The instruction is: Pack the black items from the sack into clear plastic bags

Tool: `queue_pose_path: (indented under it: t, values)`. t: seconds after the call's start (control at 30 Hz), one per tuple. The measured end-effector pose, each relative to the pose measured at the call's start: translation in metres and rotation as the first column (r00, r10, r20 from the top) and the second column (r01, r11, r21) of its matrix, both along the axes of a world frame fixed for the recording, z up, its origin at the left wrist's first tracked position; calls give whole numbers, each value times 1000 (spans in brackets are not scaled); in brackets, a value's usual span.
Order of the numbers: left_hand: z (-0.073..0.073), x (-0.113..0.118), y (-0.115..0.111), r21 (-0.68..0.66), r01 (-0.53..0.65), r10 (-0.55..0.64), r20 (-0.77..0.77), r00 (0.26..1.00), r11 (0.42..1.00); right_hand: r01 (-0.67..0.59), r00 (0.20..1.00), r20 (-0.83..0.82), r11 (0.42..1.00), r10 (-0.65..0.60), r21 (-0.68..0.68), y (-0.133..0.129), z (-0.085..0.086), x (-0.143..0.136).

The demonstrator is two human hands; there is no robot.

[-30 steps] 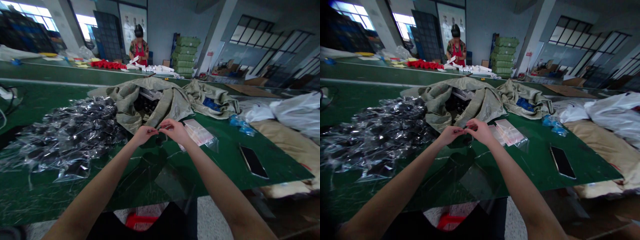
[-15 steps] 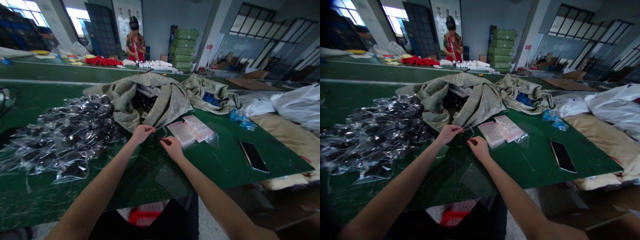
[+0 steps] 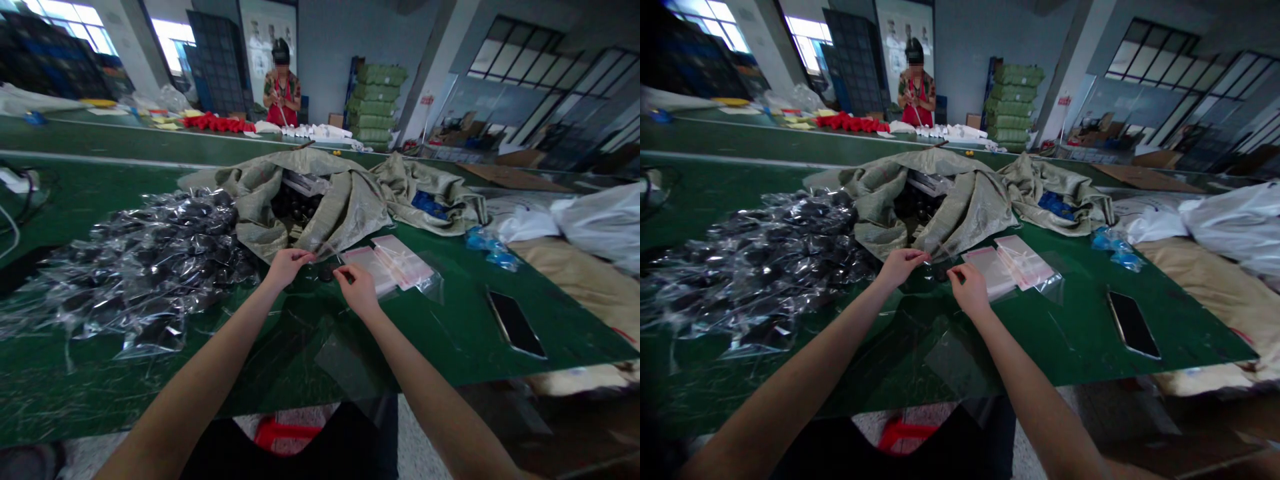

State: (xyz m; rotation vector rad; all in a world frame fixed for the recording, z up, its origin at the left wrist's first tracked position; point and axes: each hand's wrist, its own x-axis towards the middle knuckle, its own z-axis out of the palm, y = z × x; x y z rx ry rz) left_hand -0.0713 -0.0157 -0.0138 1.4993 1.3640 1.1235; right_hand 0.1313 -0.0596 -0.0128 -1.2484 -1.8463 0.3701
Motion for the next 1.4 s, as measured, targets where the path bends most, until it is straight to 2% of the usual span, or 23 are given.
queue_pose_path:
  t: [0.1, 0.2, 0.37, 0.5, 0.6, 0.73, 0.8, 0.9, 1.03, 1.23, 1.3, 1.4]
  values:
    - [-1, 4, 0, -40, -43, 46, 75, 996, 998, -43, 995, 90, 999, 42, 14, 5, 23, 7]
    - [0, 10, -2, -69, -56, 66, 140, 988, 996, -54, 990, 134, 998, 51, 22, 9, 38, 11]
    - [1, 22, -8, -72, -55, 67, 177, 982, 996, -72, 975, 213, 997, 70, 0, 13, 47, 15]
    - [2, 31, -10, -21, -26, 30, 203, 979, 999, -114, 963, 250, 993, 102, 34, 14, 55, 16]
    - [3, 33, -10, 8, -53, 50, 205, 977, 999, -135, 961, 248, 990, 124, 27, 17, 57, 20]
    - [0, 30, -9, -21, -110, 112, 194, 975, 994, -58, 989, 132, 998, 60, -22, 25, 42, 29]
    - [0, 31, -10, -1, -99, 97, 197, 976, 995, -19, 1000, 1, 996, 19, -84, 29, 28, 32]
    - [0, 35, -12, 73, -79, 67, 156, 985, 994, -28, 984, -178, 983, -6, -184, 32, 6, 32]
    - [-4, 38, -12, 116, -88, 80, 75, 994, 989, 6, 968, -244, 982, -53, -191, 32, -19, 28]
    - [-27, 33, -2, 3, -41, 41, 87, 995, 999, -126, 892, -448, 917, -63, -379, 43, -49, 29]
    - [-30, 32, -1, -22, -31, 33, 84, 996, 999, -144, 868, -489, 899, -86, -413, 48, -53, 28]
    - [-30, 31, -1, -47, -8, 12, 94, 995, 999, -186, 827, -557, 896, -79, -403, 53, -51, 25]
